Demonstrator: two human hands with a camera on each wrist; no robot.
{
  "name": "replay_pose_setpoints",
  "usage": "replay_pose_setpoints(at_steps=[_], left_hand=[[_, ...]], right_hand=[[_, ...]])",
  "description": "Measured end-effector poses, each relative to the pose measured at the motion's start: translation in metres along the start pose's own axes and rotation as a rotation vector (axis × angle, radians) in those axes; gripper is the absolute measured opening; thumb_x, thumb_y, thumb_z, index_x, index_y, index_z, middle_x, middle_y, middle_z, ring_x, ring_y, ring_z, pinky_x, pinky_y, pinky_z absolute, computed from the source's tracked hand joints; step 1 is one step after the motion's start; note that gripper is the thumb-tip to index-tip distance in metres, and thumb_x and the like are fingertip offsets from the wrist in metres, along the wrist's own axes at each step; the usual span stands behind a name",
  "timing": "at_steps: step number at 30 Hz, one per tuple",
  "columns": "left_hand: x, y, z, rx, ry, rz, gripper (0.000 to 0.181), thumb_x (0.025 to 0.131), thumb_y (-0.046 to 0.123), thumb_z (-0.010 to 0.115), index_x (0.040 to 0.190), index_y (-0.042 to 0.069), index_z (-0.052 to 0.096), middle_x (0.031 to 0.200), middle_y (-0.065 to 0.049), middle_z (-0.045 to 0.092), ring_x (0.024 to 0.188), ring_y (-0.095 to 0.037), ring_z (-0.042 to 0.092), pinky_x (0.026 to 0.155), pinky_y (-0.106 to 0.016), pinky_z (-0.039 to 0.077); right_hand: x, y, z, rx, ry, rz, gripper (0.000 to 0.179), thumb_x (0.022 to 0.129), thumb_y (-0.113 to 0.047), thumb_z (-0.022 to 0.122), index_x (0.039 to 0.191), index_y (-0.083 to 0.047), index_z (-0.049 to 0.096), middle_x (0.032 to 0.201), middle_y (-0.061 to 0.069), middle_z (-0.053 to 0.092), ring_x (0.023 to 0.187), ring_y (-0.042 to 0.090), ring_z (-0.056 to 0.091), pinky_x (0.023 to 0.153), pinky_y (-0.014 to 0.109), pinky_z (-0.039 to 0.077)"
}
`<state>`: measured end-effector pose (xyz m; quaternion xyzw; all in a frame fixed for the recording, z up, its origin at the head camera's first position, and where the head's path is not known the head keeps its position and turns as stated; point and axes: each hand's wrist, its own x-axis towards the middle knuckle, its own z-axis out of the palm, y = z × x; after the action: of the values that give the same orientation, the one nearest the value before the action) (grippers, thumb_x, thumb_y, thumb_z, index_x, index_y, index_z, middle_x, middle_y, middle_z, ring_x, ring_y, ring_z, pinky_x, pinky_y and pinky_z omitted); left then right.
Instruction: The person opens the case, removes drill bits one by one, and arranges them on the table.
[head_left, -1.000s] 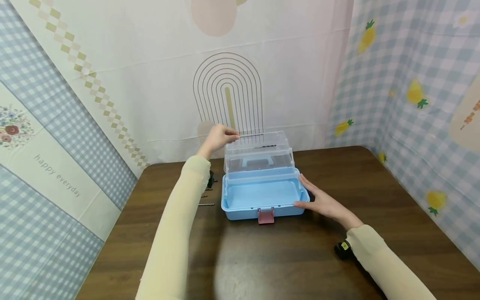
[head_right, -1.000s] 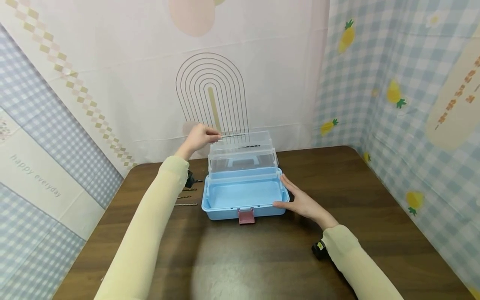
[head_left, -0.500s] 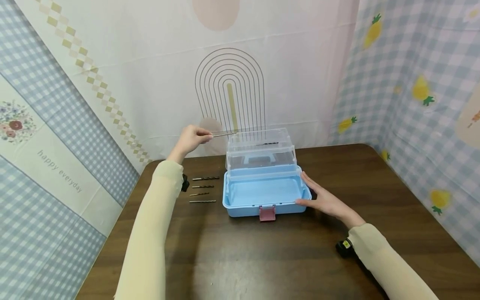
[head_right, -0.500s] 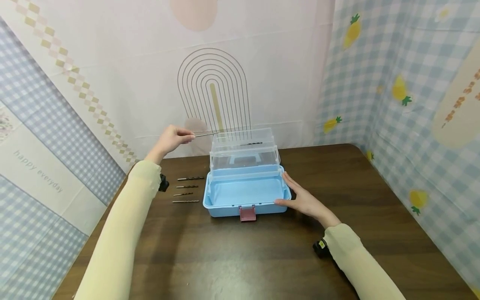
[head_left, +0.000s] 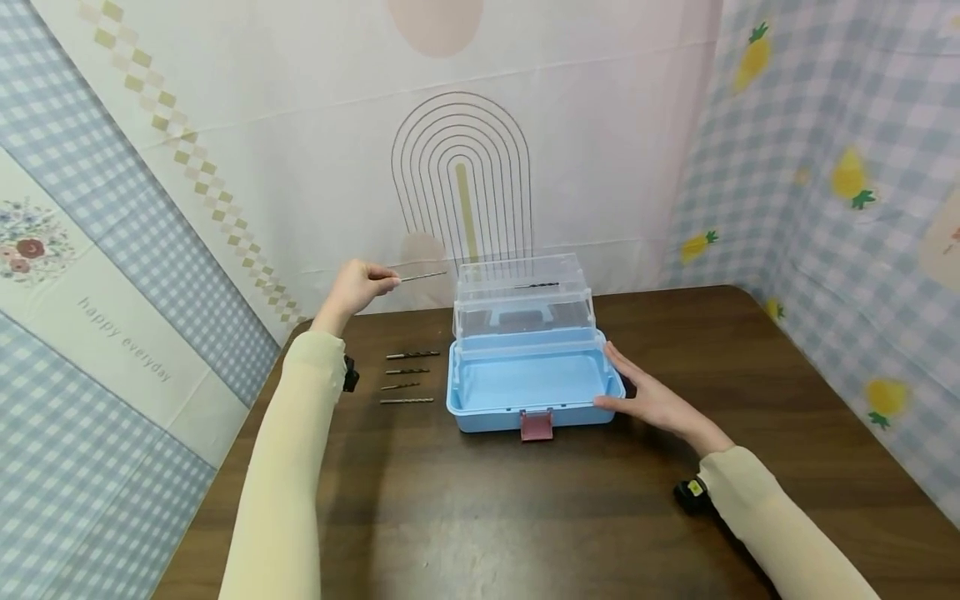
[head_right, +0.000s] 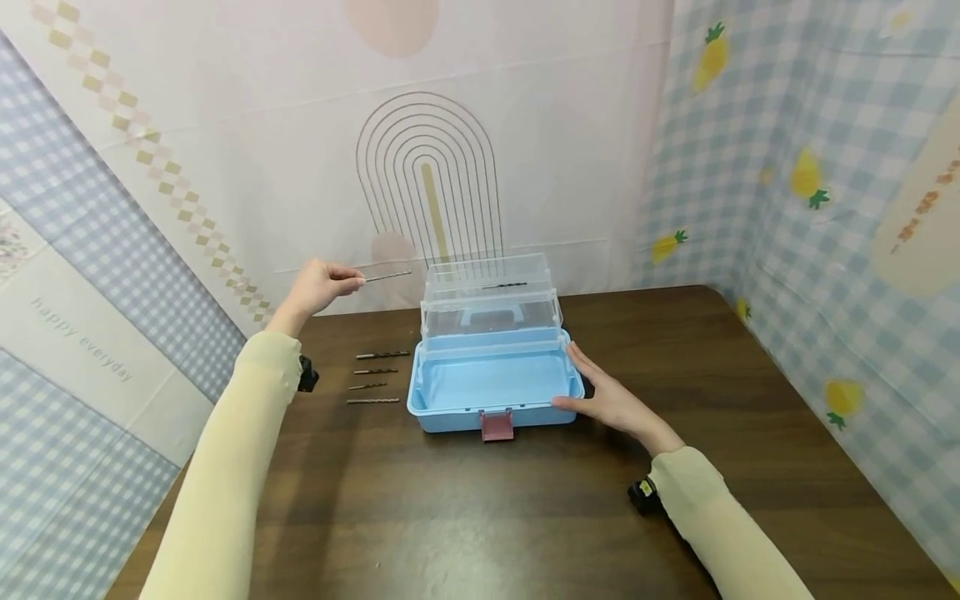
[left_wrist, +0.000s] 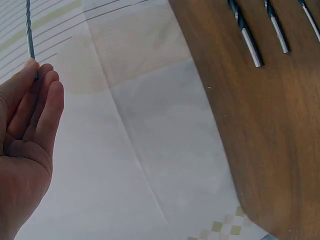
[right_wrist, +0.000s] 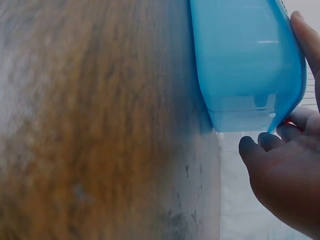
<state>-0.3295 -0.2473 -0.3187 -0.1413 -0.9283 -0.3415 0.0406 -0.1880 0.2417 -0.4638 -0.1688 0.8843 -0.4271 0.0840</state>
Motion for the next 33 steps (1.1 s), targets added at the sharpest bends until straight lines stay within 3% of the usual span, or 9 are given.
replay_pose_setpoints(at_steps=[11, 19, 25, 33], left_hand=[[-0.002, -0.032, 0.019, 0.079, -0.015, -0.001, 0.029, 0.100, 0.018, 0.066, 0.118, -0.003, 0.073, 0.114, -0.022, 0.071, 0.101, -0.036, 0.067, 0.088, -0.051, 0.053], [-0.005, -0.058, 0.034, 0.115, -0.075, -0.023, 0.028, 0.099, 0.015, 0.067, 0.117, -0.005, 0.072, 0.117, -0.024, 0.070, 0.111, -0.041, 0.064, 0.096, -0.054, 0.050], [-0.005, -0.079, 0.044, 0.114, -0.097, -0.074, 0.025, 0.099, 0.017, 0.067, 0.112, -0.002, 0.075, 0.118, -0.022, 0.070, 0.116, -0.041, 0.062, 0.100, -0.054, 0.047], [-0.007, -0.091, 0.057, 0.121, -0.100, -0.087, 0.022, 0.098, 0.015, 0.068, 0.108, -0.002, 0.077, 0.116, -0.022, 0.071, 0.116, -0.041, 0.061, 0.100, -0.054, 0.048]], right_hand=[[-0.001, 0.002, 0.005, 0.004, 0.012, 0.012, 0.101, 0.092, -0.043, 0.074, 0.163, -0.024, 0.006, 0.169, 0.011, 0.000, 0.151, 0.045, 0.002, 0.112, 0.074, 0.010], [-0.005, 0.000, 0.007, 0.002, 0.015, 0.014, 0.100, 0.092, -0.043, 0.074, 0.163, -0.025, 0.006, 0.169, 0.008, -0.001, 0.151, 0.045, 0.003, 0.111, 0.074, 0.011], [-0.004, 0.000, 0.007, 0.005, 0.014, 0.000, 0.099, 0.093, -0.042, 0.073, 0.163, -0.025, 0.006, 0.169, 0.010, -0.001, 0.152, 0.044, 0.003, 0.111, 0.074, 0.012], [-0.001, -0.001, 0.003, 0.009, 0.009, 0.000, 0.099, 0.093, -0.043, 0.072, 0.164, -0.024, 0.005, 0.169, 0.012, -0.002, 0.152, 0.044, 0.002, 0.112, 0.073, 0.012]])
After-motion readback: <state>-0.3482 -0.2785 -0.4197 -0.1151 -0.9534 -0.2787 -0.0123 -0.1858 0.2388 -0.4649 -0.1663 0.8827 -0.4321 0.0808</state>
